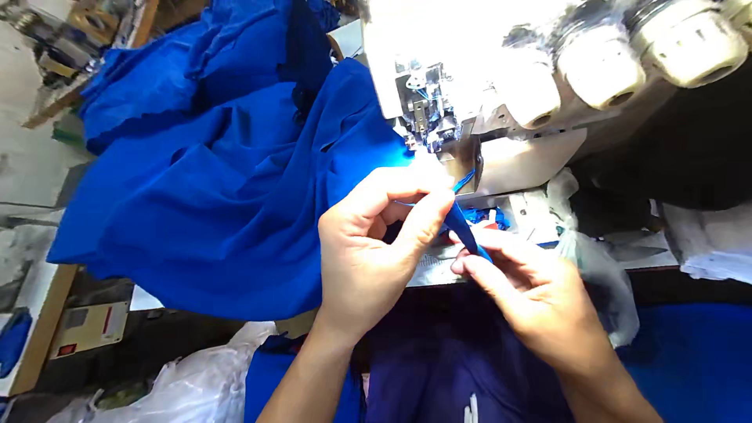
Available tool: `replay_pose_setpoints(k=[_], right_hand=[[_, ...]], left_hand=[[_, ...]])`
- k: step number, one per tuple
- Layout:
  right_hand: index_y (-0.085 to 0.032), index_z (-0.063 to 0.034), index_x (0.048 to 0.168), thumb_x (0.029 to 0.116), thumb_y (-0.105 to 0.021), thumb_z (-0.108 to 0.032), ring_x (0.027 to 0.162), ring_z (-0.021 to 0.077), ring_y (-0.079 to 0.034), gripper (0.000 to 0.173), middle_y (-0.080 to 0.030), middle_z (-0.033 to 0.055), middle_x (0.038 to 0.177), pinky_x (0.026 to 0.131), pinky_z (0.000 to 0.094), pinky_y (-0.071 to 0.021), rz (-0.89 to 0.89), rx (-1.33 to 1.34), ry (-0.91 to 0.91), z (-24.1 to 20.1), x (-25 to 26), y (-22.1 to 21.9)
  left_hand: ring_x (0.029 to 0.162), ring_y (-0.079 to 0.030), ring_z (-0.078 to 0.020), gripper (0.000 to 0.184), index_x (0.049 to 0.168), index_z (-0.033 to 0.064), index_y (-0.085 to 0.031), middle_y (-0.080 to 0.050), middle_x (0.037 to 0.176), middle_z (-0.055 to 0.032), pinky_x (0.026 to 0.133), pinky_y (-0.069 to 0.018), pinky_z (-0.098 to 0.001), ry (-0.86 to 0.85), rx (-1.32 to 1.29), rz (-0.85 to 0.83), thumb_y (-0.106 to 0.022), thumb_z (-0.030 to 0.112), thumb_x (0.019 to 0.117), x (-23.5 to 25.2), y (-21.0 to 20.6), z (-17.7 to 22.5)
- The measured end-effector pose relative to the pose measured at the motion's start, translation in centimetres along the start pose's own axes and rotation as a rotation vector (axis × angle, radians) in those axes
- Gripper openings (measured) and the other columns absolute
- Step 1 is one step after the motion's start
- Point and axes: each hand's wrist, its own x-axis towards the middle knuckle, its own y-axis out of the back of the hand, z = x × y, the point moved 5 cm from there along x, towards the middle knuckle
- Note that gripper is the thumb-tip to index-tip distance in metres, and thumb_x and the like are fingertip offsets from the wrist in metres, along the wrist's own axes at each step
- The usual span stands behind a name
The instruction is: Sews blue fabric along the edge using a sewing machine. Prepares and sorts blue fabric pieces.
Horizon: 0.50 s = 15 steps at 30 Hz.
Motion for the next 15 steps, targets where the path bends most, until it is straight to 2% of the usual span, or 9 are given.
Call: replay_pose_setpoints(k=[2,4,8,11,15], right_hand=[[-0.062,0.0015,0.127,0.0976,-0.063,-0.01,0.084,0.0042,-0.072,0.032,-0.075,-0.0009,0.098,0.075,0.019,-0.0625,-0.014,0.0,-0.084,0.6,0.1,0.0],[-0.056,-0.0006,0.135,0.0985,-0.06,-0.009,0.078,0.0041,-0.073,0.037,-0.075,-0.0031,0.095,0.071,0.0188,-0.0631,-0.042,-0.002,-0.132,0.9,0.3,-0.1],[-0.05,-0.0046,0.14,0.1019,-0.055,-0.009,0.074,0.0044,-0.074,0.038,-0.076,-0.0053,0.089,0.069,0.0181,-0.0633,-0.098,0.026,-0.193,1.3,0.7,-0.4],[-0.052,-0.0053,0.137,0.1023,-0.055,-0.011,0.073,0.0018,-0.073,0.036,-0.075,-0.0071,0.087,0.068,0.0165,-0.0628,-0.109,-0.028,-0.193,1.8,1.0,-0.6],[-0.059,-0.0062,0.124,0.1023,-0.057,-0.015,0.07,-0.0014,-0.071,0.024,-0.074,-0.0092,0.083,0.065,0.0146,-0.0614,-0.131,-0.103,-0.207,2.3,1.4,-0.8]], left_hand=[[0.085,-0.071,-0.0094,0.017,0.107,-0.0021,-0.072,-0.073,0.105,-0.0038,0.074,-0.0631,-0.0245,0.003,0.133,-0.019,-0.069,-0.006,0.0904,0.3,0.0,0.0],[0.087,-0.072,-0.0086,0.02,0.108,-0.0045,-0.072,-0.072,0.107,-0.0047,0.076,-0.0632,-0.0231,-0.008,0.212,-0.045,-0.07,-0.008,0.0886,0.5,-0.1,-0.1],[0.088,-0.071,-0.0067,0.018,0.104,-0.0045,-0.073,-0.072,0.103,-0.004,0.077,-0.0621,-0.0211,-0.069,0.295,-0.062,-0.07,-0.008,0.087,0.9,0.0,0.1],[0.088,-0.071,-0.0073,0.018,0.105,-0.004,-0.072,-0.073,0.103,-0.0038,0.077,-0.0621,-0.0215,-0.08,0.308,-0.075,-0.07,-0.009,0.0875,1.1,0.3,-0.1],[0.083,-0.07,-0.0068,0.018,0.104,-0.0039,-0.073,-0.073,0.102,-0.0036,0.072,-0.062,-0.021,-0.077,0.328,-0.073,-0.071,-0.008,0.0871,1.2,0.4,-0.2]])
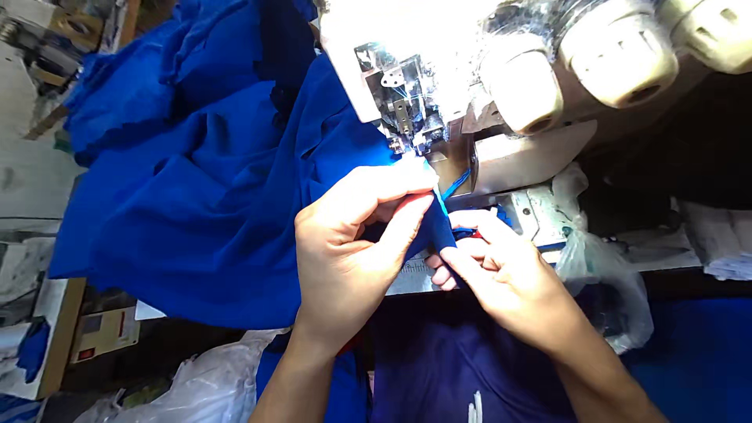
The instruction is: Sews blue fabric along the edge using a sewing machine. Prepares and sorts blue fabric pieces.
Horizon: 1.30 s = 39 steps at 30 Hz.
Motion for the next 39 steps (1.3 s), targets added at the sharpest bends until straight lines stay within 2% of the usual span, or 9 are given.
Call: replay_pose_setpoints(k=[5,22,24,26,29,32,34,37,39], right_hand=[[-0.062,-0.0075,0.112,0.1034,-0.057,-0.016,0.066,0.0,-0.071,0.013,-0.074,-0.0087,0.079,0.061,0.0151,-0.0607,-0.01,0.045,-0.007,0.3,0.2,-0.1],[-0.064,-0.006,0.107,0.1043,-0.055,-0.014,0.066,0.0006,-0.071,0.012,-0.074,-0.0068,0.081,0.06,0.0154,-0.0606,-0.026,0.102,0.069,0.2,-0.1,0.0],[-0.066,-0.007,0.103,0.1018,-0.059,-0.015,0.069,-0.0006,-0.07,0.011,-0.074,-0.0059,0.084,0.06,0.0148,-0.0605,0.027,0.053,0.11,0.1,-0.5,0.1],[-0.071,-0.0056,0.098,0.0981,-0.065,-0.017,0.071,-0.0034,-0.065,0.013,-0.07,-0.0025,0.09,0.061,0.0119,-0.0564,0.124,0.0,0.17,-0.1,-1.1,0.3],[-0.074,-0.0055,0.093,0.0934,-0.071,-0.018,0.087,-0.0033,-0.061,0.013,-0.065,0.0011,0.099,0.073,0.0087,-0.0534,0.233,-0.015,0.195,-0.2,-1.7,0.6],[-0.075,-0.0031,0.091,0.0922,-0.072,-0.015,0.081,-0.0054,-0.059,0.013,-0.068,0.004,0.105,0.066,0.0066,-0.0495,0.263,0.013,0.215,-0.2,-1.9,0.6],[-0.075,-0.0038,0.092,0.0928,-0.071,-0.014,0.08,-0.0063,-0.061,0.011,-0.073,0.0016,0.101,0.068,0.0076,-0.0511,0.25,0.02,0.224,-0.2,-2.0,0.6],[-0.078,-0.0036,0.093,0.0898,-0.074,-0.012,0.076,-0.007,-0.064,0.01,-0.076,-0.0004,0.092,0.067,0.0075,-0.0536,0.271,0.047,0.211,-0.2,-2.2,0.8],[-0.078,-0.003,0.094,0.0889,-0.075,-0.01,0.072,-0.0075,-0.062,0.009,-0.075,-0.0011,0.09,0.063,0.0072,-0.0523,0.283,0.082,0.19,-0.2,-2.3,0.7]], left_hand=[[0.084,-0.071,-0.0073,0.018,0.105,-0.0045,-0.072,-0.073,0.103,-0.0042,0.073,-0.0622,-0.0213,-0.007,-0.003,-0.002,-0.07,-0.009,0.0876,0.1,0.0,-0.1],[0.083,-0.07,-0.0062,0.016,0.105,-0.0047,-0.072,-0.072,0.103,-0.0042,0.072,-0.0611,-0.0194,-0.011,0.012,-0.029,-0.069,-0.007,0.0892,0.9,-0.2,0.1],[0.083,-0.07,-0.0059,0.015,0.104,-0.0047,-0.072,-0.072,0.102,-0.0045,0.072,-0.0607,-0.019,-0.024,0.052,-0.026,-0.07,-0.007,0.0892,1.0,-0.1,0.0],[0.087,-0.07,-0.0057,0.015,0.103,-0.0047,-0.073,-0.073,0.103,-0.0054,0.076,-0.0609,-0.0187,-0.058,0.124,-0.025,-0.071,-0.006,0.0887,1.1,0.1,-0.2],[0.087,-0.07,-0.0055,0.015,0.104,-0.0048,-0.073,-0.072,0.101,-0.0055,0.077,-0.0605,-0.0188,-0.074,0.161,-0.024,-0.072,-0.006,0.0882,1.3,0.1,-0.5],[0.084,-0.07,-0.0047,0.018,0.105,-0.0048,-0.072,-0.073,0.101,-0.0049,0.075,-0.0608,-0.018,-0.058,0.144,-0.015,-0.073,-0.005,0.0877,1.4,-0.1,-0.6],[0.084,-0.07,-0.005,0.017,0.104,-0.005,-0.073,-0.073,0.1,-0.0053,0.076,-0.0606,-0.0183,-0.077,0.159,-0.007,-0.073,-0.006,0.0868,1.5,-0.1,-0.6],[0.094,-0.071,-0.0091,0.014,0.099,-0.0037,-0.075,-0.074,0.1,-0.0075,0.084,-0.0601,-0.022,-0.134,0.213,0.009,-0.075,-0.005,0.0854,1.5,-0.2,-1.0],[0.096,-0.071,-0.0103,0.013,0.098,-0.0025,-0.076,-0.074,0.1,-0.0076,0.085,-0.0592,-0.0224,-0.153,0.245,0.017,-0.076,-0.004,0.0852,1.4,-0.4,-1.2]])
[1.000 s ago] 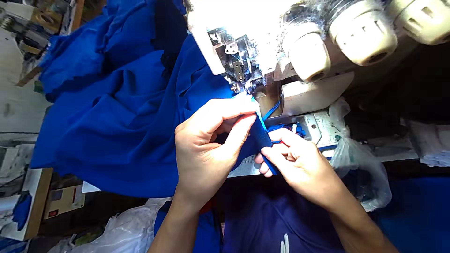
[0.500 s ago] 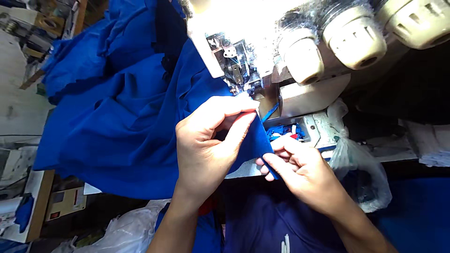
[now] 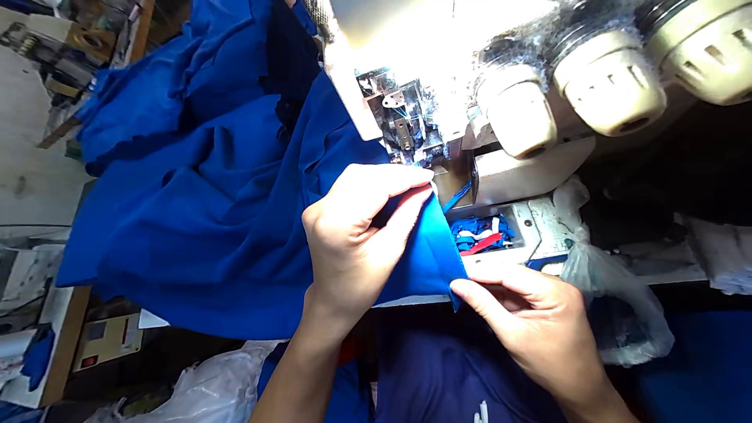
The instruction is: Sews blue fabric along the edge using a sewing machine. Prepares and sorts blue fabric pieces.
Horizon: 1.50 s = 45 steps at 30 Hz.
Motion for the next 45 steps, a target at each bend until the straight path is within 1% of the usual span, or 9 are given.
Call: replay_pose_setpoints(k=[5,16,19,21,26,31,37,43,45], right_hand=[[-0.077,-0.0025,0.096,0.0895,-0.074,-0.009,0.064,-0.0083,-0.059,0.009,-0.074,-0.0028,0.088,0.054,0.0075,-0.0503,0.015,0.046,-0.028,0.0,-0.4,-0.3],[-0.075,-0.0044,0.096,0.0909,-0.073,-0.011,0.063,-0.007,-0.06,0.008,-0.073,-0.0045,0.083,0.056,0.0078,-0.0511,-0.04,0.025,-0.034,-0.4,-2.6,-0.5],[-0.074,-0.0044,0.1,0.092,-0.072,-0.011,0.066,-0.0068,-0.062,0.011,-0.073,-0.0045,0.086,0.057,0.0078,-0.0519,-0.035,0.043,-0.036,-0.6,-3.3,-0.6],[-0.072,-0.0039,0.105,0.0914,-0.073,-0.011,0.069,-0.0064,-0.064,0.015,-0.074,-0.0043,0.088,0.059,0.0081,-0.0535,-0.019,0.035,-0.032,-0.7,-3.5,-0.7],[-0.06,-0.0109,0.117,0.0941,-0.074,-0.014,0.078,-0.0078,-0.065,0.027,-0.073,-0.0084,0.096,0.068,0.008,-0.0543,-0.06,-0.028,-0.042,-1.4,-3.9,-0.8],[-0.069,-0.009,0.101,0.0963,-0.072,-0.013,0.087,-0.0019,-0.066,0.007,-0.071,-0.0031,0.093,0.077,0.0106,-0.0541,-0.139,-0.044,0.088,-2.1,-2.6,-0.7],[-0.073,-0.0098,0.103,0.0964,-0.071,-0.015,0.086,-0.0014,-0.066,0.009,-0.073,-0.0032,0.094,0.076,0.0113,-0.054,-0.132,-0.103,0.133,-2.0,-1.8,-0.5],[-0.074,-0.0068,0.105,0.0959,-0.072,-0.013,0.085,-0.0028,-0.067,0.012,-0.075,-0.0024,0.099,0.075,0.0098,-0.0555,-0.086,-0.068,0.164,-1.7,-2.0,-0.6],[-0.074,-0.0073,0.106,0.0957,-0.072,-0.013,0.085,-0.002,-0.067,0.012,-0.075,-0.0026,0.099,0.075,0.0106,-0.0563,-0.08,-0.063,0.157,-1.7,-2.2,-0.6]], left_hand=[[0.1,-0.068,-0.0117,0.014,0.099,0.0006,-0.078,-0.074,0.099,-0.0078,0.088,-0.0552,-0.0231,-0.041,0.117,-0.021,-0.075,-0.002,0.0864,-0.2,-0.5,0.2],[0.105,-0.071,-0.0127,0.017,0.104,-0.0019,-0.076,-0.075,0.106,-0.01,0.094,-0.0577,-0.0248,0.03,0.087,0.005,-0.074,-0.003,0.0872,-0.9,0.3,0.7],[0.105,-0.069,-0.0125,0.012,0.099,-0.0011,-0.077,-0.072,0.109,-0.0125,0.092,-0.056,-0.0218,0.009,0.162,0.026,-0.074,-0.001,0.0875,-1.3,0.1,1.3],[0.112,-0.065,-0.0175,0.01,0.098,0.0037,-0.079,-0.07,0.114,-0.0137,0.096,-0.0529,-0.0265,-0.029,0.29,-0.026,-0.072,0.006,0.0909,-1.8,0.0,1.7],[0.14,-0.051,-0.0265,0.029,0.125,0.0169,-0.075,-0.062,0.141,-0.0131,0.12,-0.0382,-0.0489,0.051,0.448,-0.225,-0.059,0.026,0.1029,-3.5,0.4,0.9],[0.134,-0.057,-0.0242,0.031,0.121,0.0075,-0.076,-0.068,0.133,-0.0123,0.118,-0.0404,-0.0447,0.106,0.375,-0.164,-0.067,0.026,0.0983,-2.4,0.9,0.1],[0.129,-0.06,-0.0231,0.028,0.114,0.0044,-0.078,-0.069,0.129,-0.0135,0.114,-0.0429,-0.0361,0.083,0.34,-0.167,-0.068,0.024,0.0962,-1.0,0.5,-0.1],[0.131,-0.059,-0.0224,0.031,0.118,0.001,-0.075,-0.068,0.132,-0.0129,0.116,-0.0417,-0.0374,0.088,0.341,-0.173,-0.067,0.024,0.0974,-0.9,0.7,0.0],[0.132,-0.059,-0.0236,0.033,0.12,0.003,-0.075,-0.067,0.134,-0.0116,0.116,-0.0406,-0.0426,0.098,0.432,-0.191,-0.063,0.026,0.1002,-1.2,0.6,0.6]])
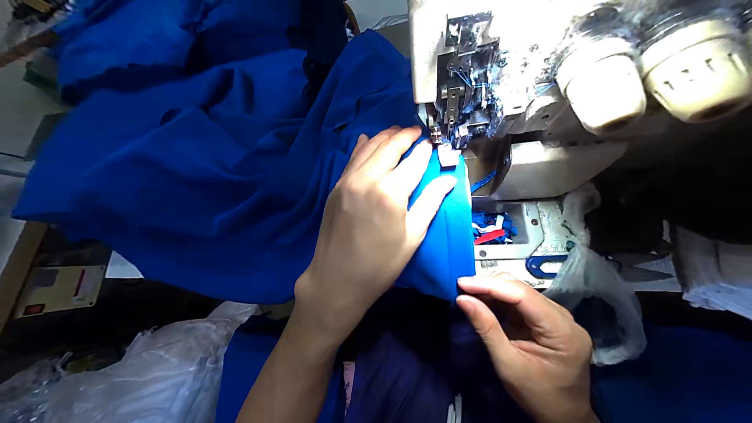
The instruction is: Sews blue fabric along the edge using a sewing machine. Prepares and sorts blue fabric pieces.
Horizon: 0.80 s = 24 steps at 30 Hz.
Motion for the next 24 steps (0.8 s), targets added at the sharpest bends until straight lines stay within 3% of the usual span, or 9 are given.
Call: replay_pose_setpoints(k=[2,7,11,14,17,19,20,22,24], right_hand=[[-0.074,-0.0092,0.106,0.0963,-0.072,-0.015,0.085,-0.002,-0.067,0.012,-0.074,-0.0036,0.099,0.075,0.0106,-0.0562,-0.002,-0.012,-0.004,0.0,-0.1,0.0],[-0.073,-0.0095,0.104,0.0959,-0.071,-0.014,0.086,-0.0042,-0.066,0.009,-0.074,-0.0041,0.099,0.075,0.0091,-0.0546,0.017,-0.064,0.014,0.0,2.0,-0.2],[-0.076,-0.0051,0.102,0.0957,-0.07,-0.011,0.088,0.0005,-0.068,0.011,-0.075,0.0026,0.092,0.081,0.0123,-0.0542,0.044,-0.267,0.201,-0.5,5.6,-0.6],[-0.079,-0.0048,0.101,0.097,-0.068,-0.014,0.072,0.0117,-0.059,0.015,-0.069,0.007,0.077,0.068,0.023,-0.0448,0.061,-0.579,0.414,-1.1,6.7,-1.0],[-0.08,-0.0089,0.103,0.1,-0.062,-0.02,0.069,0.0175,-0.059,0.022,-0.069,0.0083,0.076,0.062,0.0285,-0.043,0.036,-0.795,0.473,-0.9,6.6,-1.2],[-0.081,-0.008,0.103,0.1002,-0.061,-0.022,0.067,0.0188,-0.06,0.025,-0.069,0.009,0.076,0.06,0.0295,-0.0433,0.009,-0.878,0.439,-1.0,6.4,-1.2],[-0.081,-0.0073,0.103,0.1005,-0.061,-0.023,0.065,0.0193,-0.06,0.026,-0.068,0.0088,0.075,0.058,0.0304,-0.0429,-0.007,-0.921,0.413,-1.1,6.3,-1.3],[-0.081,-0.0074,0.105,0.1007,-0.06,-0.024,0.064,0.0195,-0.06,0.028,-0.067,0.0082,0.074,0.055,0.0314,-0.042,-0.04,-0.997,0.383,-1.7,5.8,-1.4],[-0.08,-0.0101,0.112,0.0998,-0.061,-0.021,0.065,0.0183,-0.059,0.025,-0.066,0.0077,0.077,0.055,0.0298,-0.042,-0.032,-0.978,0.424,-2.6,4.8,-1.6]], left_hand=[[0.132,-0.059,-0.026,0.031,0.12,0.0042,-0.075,-0.068,0.134,-0.0111,0.117,-0.041,-0.0484,0.026,0.089,0.012,-0.059,0.025,0.1025,-0.9,0.2,0.8],[0.13,-0.062,-0.0244,0.027,0.117,0.0041,-0.077,-0.071,0.13,-0.0103,0.114,-0.0449,-0.0451,0.037,0.046,0.041,-0.059,0.017,0.1009,-0.3,-0.4,-0.2],[0.12,-0.067,-0.0256,0.02,0.103,0.0018,-0.078,-0.073,0.12,-0.0117,0.107,-0.0491,-0.0428,-0.016,0.047,0.063,-0.06,0.009,0.0977,3.1,-0.7,-1.8],[0.111,-0.068,-0.0285,0.014,0.101,-0.0001,-0.074,-0.072,0.111,-0.0149,0.096,-0.0535,-0.0407,-0.033,0.084,0.085,-0.064,0.002,0.0907,4.9,-0.7,-2.6],[0.105,-0.067,-0.0335,0.021,0.107,0.0028,-0.074,-0.072,0.108,-0.0162,0.084,-0.0526,-0.0483,0.029,0.141,0.1,-0.066,0.015,0.0926,7.2,-1.5,-4.4],[0.107,-0.062,-0.0396,0.03,0.116,0.0046,-0.073,-0.067,0.11,-0.0196,0.084,-0.0474,-0.0552,0.095,0.159,0.035,-0.058,0.026,0.1007,8.9,-2.0,-5.9],[0.108,-0.063,-0.0398,0.029,0.114,0.0058,-0.073,-0.067,0.11,-0.0196,0.085,-0.0468,-0.0571,0.113,0.132,0.015,-0.057,0.027,0.1017,9.5,-2.0,-6.6],[0.106,-0.065,-0.0354,0.025,0.111,0.0065,-0.072,-0.068,0.108,-0.0167,0.087,-0.0478,-0.0569,0.138,0.047,-0.006,-0.058,0.024,0.1015,10.0,-1.1,-8.2],[0.097,-0.066,-0.0271,0.027,0.112,0.0033,-0.072,-0.068,0.107,-0.0162,0.087,-0.0527,-0.047,0.156,-0.048,0.076,-0.057,0.023,0.1026,8.9,1.7,-9.7]])
